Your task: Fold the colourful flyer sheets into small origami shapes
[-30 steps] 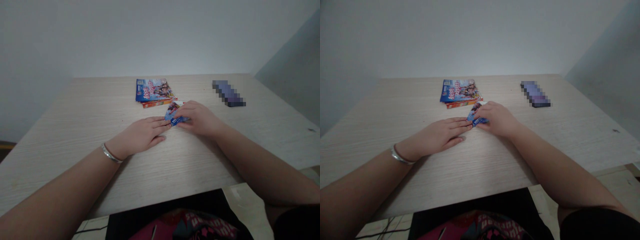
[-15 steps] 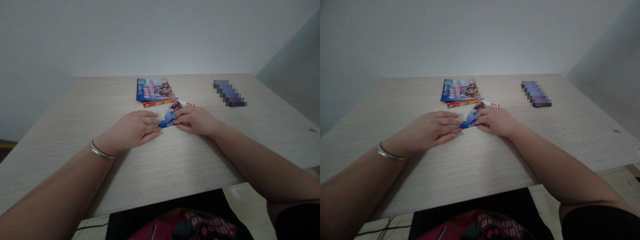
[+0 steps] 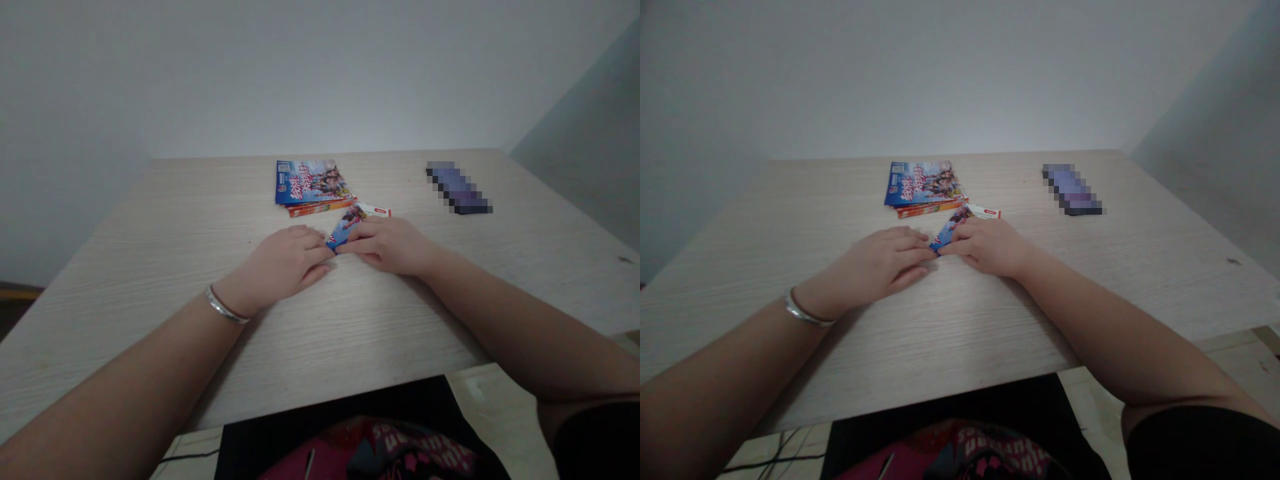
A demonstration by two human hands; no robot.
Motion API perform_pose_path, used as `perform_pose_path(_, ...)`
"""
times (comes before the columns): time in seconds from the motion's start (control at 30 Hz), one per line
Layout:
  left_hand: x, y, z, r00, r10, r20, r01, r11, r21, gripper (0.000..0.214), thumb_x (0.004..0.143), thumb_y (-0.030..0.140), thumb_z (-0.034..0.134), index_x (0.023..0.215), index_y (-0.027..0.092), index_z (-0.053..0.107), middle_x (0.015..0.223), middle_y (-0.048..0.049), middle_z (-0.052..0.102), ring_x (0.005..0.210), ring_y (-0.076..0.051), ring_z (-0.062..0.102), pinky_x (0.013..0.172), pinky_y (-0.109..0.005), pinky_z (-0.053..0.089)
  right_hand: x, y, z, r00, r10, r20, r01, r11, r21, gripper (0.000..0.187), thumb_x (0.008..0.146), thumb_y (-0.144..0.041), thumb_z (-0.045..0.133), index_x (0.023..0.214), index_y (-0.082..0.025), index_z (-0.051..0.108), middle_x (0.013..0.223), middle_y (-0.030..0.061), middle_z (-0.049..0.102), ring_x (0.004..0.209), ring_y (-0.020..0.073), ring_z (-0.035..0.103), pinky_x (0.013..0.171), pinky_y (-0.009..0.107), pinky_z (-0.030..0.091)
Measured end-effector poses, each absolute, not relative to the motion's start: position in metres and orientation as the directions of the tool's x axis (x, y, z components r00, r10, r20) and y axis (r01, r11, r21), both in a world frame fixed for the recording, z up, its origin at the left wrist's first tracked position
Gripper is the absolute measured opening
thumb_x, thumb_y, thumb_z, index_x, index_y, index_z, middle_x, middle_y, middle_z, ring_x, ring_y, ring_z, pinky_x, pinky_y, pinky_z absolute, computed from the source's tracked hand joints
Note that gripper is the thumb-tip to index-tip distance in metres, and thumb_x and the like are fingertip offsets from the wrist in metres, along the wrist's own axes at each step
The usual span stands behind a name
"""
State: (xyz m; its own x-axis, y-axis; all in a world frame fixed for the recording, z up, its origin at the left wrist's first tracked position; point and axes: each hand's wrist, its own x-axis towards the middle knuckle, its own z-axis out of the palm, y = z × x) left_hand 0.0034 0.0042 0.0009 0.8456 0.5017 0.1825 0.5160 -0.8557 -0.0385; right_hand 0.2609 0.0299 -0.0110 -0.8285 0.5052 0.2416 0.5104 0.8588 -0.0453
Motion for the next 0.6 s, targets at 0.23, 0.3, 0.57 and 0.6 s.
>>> perform_pose_path(0.23,0.008,0.002,0.003,0.830,0.540,0.137,0.549,-0.835,-0.037,0.034,0.103,0.034,0.044,0.105,0.016,0.073,0.102,-0.0098,0.071,0.096,-0.024,0.065,0.092,-0.044,0.052,0.263,0.033,-0.008,-0.871,0.424,0.247,0.448,0.893,0.046,0.031,0.093,-0.020,0.058,0.117,-0.031,0.075,0.117,0.0035,0.074,0.103,0.0218,0.065,0.080,0.034,0.050)
perform_pose_path(0.3,0.008,0.001,0.004,0.831,0.536,0.149,0.546,-0.837,-0.035,0.034,0.103,0.032,0.044,0.103,0.016,0.074,0.100,-0.0095,0.071,0.094,-0.024,0.065,0.091,-0.043,0.053,0.268,0.034,-0.007,-0.869,0.429,0.247,0.454,0.889,0.052,0.029,0.093,-0.022,0.059,0.114,-0.030,0.076,0.117,0.0034,0.074,0.101,0.0221,0.068,0.079,0.034,0.050)
perform_pose_path(0.57,0.002,0.004,-0.008,0.831,0.494,0.258,0.500,-0.865,0.044,0.029,0.102,0.026,0.047,0.108,0.013,0.073,0.121,-0.0133,0.068,0.111,-0.025,0.065,0.099,-0.043,0.053,0.291,0.038,-0.002,-0.832,0.487,0.267,0.481,0.872,-0.091,0.023,0.087,-0.021,0.061,0.100,-0.027,0.079,0.109,0.0013,0.077,0.098,0.0210,0.071,0.087,0.036,0.053)
perform_pose_path(0.6,0.002,0.004,-0.009,0.829,0.499,0.254,0.505,-0.862,0.048,0.028,0.101,0.026,0.048,0.107,0.013,0.072,0.123,-0.0140,0.068,0.112,-0.026,0.064,0.100,-0.043,0.053,0.291,0.039,-0.003,-0.823,0.501,0.268,0.491,0.864,-0.107,0.022,0.087,-0.022,0.061,0.099,-0.026,0.079,0.107,0.0017,0.077,0.099,0.0212,0.071,0.088,0.036,0.053)
